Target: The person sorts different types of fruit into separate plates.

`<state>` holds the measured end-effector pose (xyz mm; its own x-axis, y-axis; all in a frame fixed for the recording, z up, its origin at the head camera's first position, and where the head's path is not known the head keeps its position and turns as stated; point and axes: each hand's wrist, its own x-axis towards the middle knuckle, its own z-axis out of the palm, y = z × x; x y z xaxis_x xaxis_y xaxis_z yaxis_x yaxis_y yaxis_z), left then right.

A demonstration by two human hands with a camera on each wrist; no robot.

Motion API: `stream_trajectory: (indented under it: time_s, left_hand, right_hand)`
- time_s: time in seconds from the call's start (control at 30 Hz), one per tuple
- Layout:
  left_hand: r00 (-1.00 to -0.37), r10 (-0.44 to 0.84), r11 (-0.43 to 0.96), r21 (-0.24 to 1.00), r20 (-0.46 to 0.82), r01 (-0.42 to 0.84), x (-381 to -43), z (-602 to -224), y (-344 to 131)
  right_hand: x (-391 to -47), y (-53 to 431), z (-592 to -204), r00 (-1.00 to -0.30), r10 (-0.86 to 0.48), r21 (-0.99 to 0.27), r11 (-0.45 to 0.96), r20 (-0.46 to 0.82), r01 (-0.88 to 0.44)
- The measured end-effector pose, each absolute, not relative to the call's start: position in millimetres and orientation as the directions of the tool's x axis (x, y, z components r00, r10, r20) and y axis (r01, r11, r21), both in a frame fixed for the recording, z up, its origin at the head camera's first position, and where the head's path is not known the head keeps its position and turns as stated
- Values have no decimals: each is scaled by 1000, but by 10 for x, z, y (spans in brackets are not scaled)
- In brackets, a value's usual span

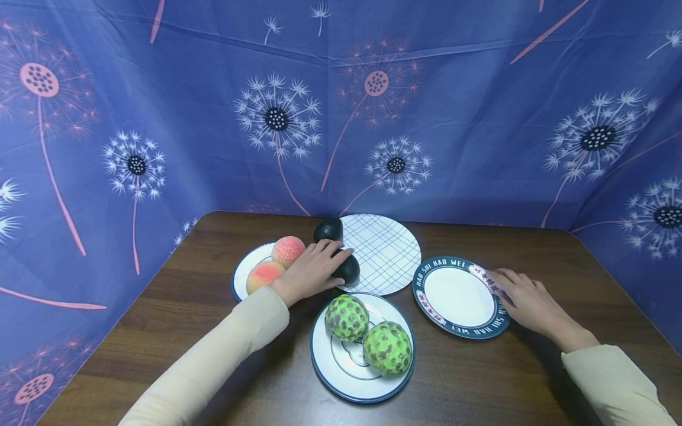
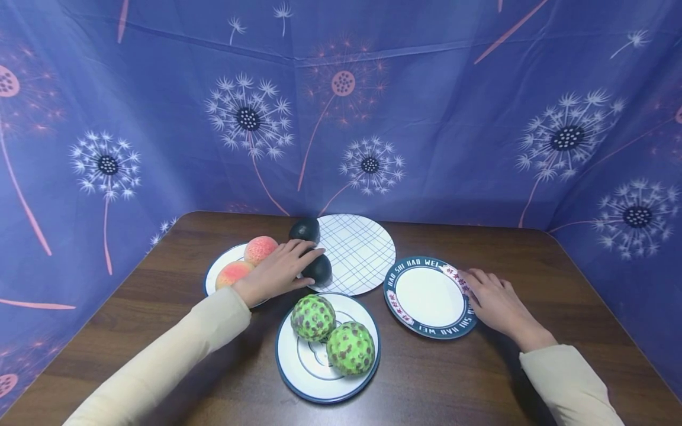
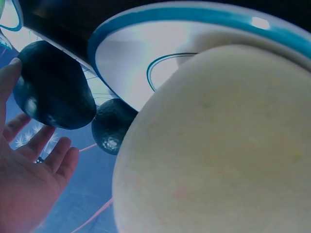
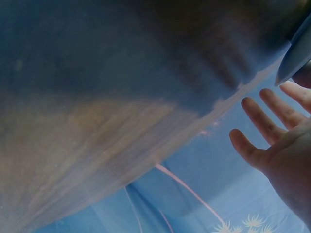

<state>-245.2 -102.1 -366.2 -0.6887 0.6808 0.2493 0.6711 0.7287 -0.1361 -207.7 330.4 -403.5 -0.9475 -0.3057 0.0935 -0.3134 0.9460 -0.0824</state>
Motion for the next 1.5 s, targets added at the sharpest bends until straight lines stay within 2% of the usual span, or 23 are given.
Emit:
stream_trajectory:
  time_s: [0.53, 1.2, 1.5]
  left_hand:
    - [-702, 687, 726, -139, 187, 674, -2531, -3712, -982]
    - [-702, 682, 732, -200, 205, 652, -2575, -3751, -940]
    - [-711, 679, 734, -176, 180, 656, -2596, -3720, -922]
  right_hand:
    - [-2083, 3298, -4079, -951, -302, -88, 948, 66, -307]
    - [-2084, 3271, -4066, -954, -297, -85, 950, 48, -300]
    - [-2089, 3285, -4044, -952, -305, -88, 948, 36, -307]
